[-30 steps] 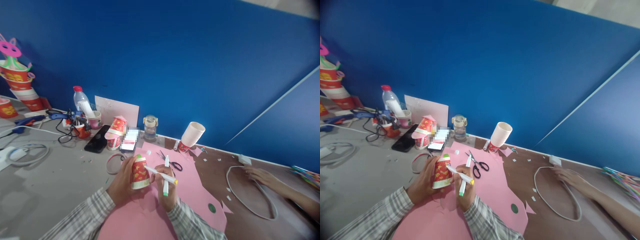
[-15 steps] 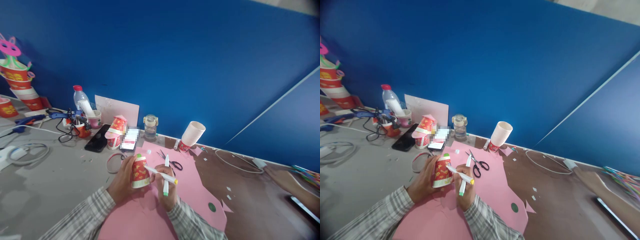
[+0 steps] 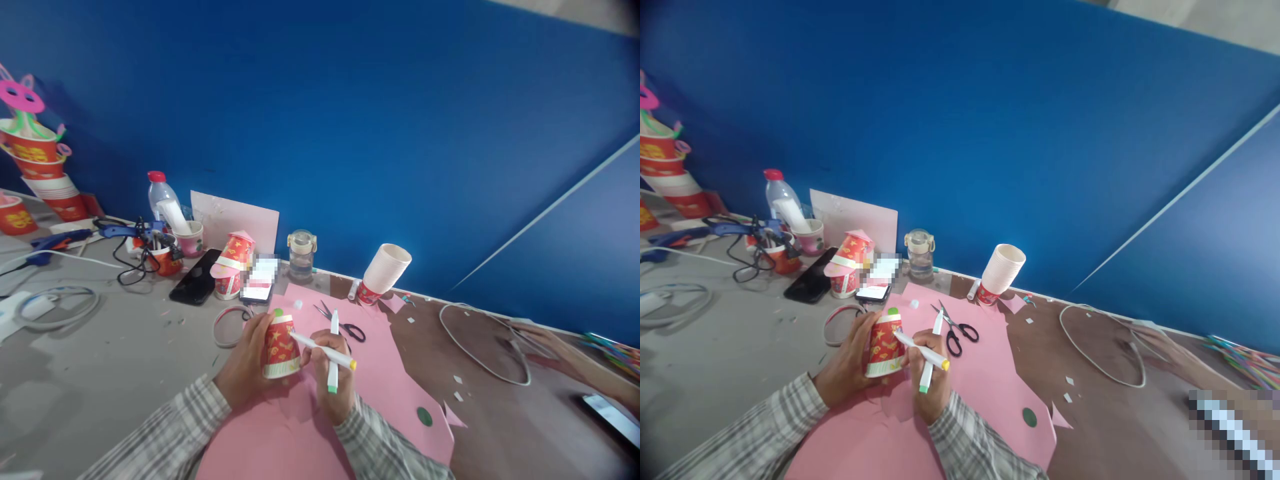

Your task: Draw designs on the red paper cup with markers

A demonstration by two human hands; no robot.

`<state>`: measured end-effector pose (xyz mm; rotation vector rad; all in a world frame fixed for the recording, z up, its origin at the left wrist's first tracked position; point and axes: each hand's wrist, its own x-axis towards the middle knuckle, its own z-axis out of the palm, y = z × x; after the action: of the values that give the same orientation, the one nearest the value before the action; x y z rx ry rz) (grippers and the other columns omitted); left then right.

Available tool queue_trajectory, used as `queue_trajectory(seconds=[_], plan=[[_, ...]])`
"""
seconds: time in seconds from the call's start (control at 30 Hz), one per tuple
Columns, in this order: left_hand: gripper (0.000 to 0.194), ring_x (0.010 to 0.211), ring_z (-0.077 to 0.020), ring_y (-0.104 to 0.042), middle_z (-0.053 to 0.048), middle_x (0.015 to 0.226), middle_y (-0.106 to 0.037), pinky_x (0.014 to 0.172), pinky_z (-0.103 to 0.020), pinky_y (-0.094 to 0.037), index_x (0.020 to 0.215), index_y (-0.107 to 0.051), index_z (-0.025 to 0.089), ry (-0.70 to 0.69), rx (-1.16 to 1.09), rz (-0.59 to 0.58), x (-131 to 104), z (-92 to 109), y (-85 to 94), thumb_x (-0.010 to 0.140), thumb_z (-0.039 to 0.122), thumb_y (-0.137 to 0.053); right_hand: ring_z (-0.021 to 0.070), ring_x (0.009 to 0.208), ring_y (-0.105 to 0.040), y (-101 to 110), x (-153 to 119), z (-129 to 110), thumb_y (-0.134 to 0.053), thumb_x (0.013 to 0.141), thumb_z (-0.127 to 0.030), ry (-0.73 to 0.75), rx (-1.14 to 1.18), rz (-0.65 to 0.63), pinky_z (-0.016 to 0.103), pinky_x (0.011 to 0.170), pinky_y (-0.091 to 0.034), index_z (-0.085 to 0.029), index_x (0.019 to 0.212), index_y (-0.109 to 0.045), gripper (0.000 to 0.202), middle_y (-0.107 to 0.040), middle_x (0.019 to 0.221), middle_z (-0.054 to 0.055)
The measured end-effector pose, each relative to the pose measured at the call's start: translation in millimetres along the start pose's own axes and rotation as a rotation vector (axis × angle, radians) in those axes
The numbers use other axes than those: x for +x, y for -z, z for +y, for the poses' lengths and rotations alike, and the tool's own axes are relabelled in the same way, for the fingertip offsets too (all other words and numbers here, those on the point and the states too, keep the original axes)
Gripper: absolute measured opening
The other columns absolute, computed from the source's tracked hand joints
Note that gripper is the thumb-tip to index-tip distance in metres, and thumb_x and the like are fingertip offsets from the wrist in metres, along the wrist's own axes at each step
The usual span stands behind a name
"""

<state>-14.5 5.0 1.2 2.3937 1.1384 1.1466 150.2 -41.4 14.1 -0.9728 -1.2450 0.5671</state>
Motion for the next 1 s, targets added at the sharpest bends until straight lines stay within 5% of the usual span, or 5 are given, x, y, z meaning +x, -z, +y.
queue_trajectory(seconds=[1.0], plan=[[0.106, 0.113, -0.0318, -0.040, -0.014, 0.121, -0.042, 0.092, -0.049, -0.043, 0.130, -0.017, 0.020, -0.021, 0.041, 0.034, -1.2, -2.0, -2.9, 0.049, 0.064, -0.069, 0.0229, 0.056, -0.059, 0.6, -3.6, -2.8, -0.052, 0.080, -0.035, -0.019, -0.058, 0.026, 0.034, 0.052, -0.048, -0.022, 0.075, -0.055, 0.014, -0.060, 0.065, 0.002]])
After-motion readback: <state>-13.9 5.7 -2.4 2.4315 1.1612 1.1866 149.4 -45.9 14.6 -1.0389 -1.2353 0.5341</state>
